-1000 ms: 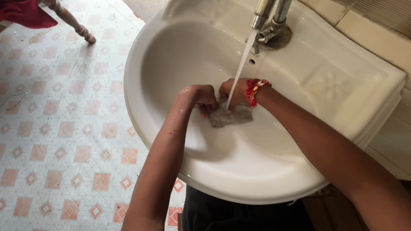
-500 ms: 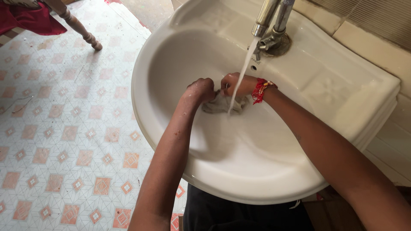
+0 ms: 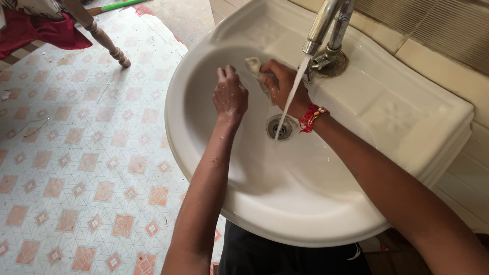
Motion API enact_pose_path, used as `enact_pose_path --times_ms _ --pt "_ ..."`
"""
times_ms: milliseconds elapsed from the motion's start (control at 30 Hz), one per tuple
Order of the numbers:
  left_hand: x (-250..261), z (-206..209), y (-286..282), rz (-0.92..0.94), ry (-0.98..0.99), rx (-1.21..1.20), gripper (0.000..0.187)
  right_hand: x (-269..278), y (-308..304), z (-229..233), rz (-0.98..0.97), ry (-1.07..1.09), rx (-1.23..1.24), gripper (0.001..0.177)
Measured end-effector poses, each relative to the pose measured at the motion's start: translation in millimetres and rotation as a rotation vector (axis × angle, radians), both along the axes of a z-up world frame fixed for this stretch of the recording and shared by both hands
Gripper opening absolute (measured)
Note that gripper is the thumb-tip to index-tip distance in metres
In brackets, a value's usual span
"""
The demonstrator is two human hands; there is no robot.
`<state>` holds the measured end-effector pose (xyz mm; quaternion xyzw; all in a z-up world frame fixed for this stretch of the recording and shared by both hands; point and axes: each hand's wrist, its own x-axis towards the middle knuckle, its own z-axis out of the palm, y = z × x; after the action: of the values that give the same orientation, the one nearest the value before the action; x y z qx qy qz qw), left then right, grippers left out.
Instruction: The person washes a cloth by hand in a sink under running water, scrubbing it and wringing it out.
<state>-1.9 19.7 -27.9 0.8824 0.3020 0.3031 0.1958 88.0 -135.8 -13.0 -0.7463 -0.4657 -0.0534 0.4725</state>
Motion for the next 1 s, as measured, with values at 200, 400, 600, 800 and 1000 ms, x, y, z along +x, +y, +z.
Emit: enact_pose_path --times_ms 200,400,600,800,1000 --pt "2 -15 4 -0.005 0.145 0.164 0.018 10 -5 -19 0.354 0.057 -0.531 0.026" --pt "3 -36 12 -0.056 0.270 0.158 0.017 1 -1 -39 0.395 -0.105 -0.341 0.050" --pt "-2 -27 7 -0.063 0.317 0.124 0.028 -10 1 -56 0.941 0.318 -0.771 0.021" --pt "-7 -19 6 -0.046 0.413 0.422 0.026 35 -5 -92 0.143 -0.331 -0.497 0.017" --pt "-9 -2 4 0.118 0.516 0.709 0.088 -46 0 -41 0.639 -0.155 -0.454 0.068"
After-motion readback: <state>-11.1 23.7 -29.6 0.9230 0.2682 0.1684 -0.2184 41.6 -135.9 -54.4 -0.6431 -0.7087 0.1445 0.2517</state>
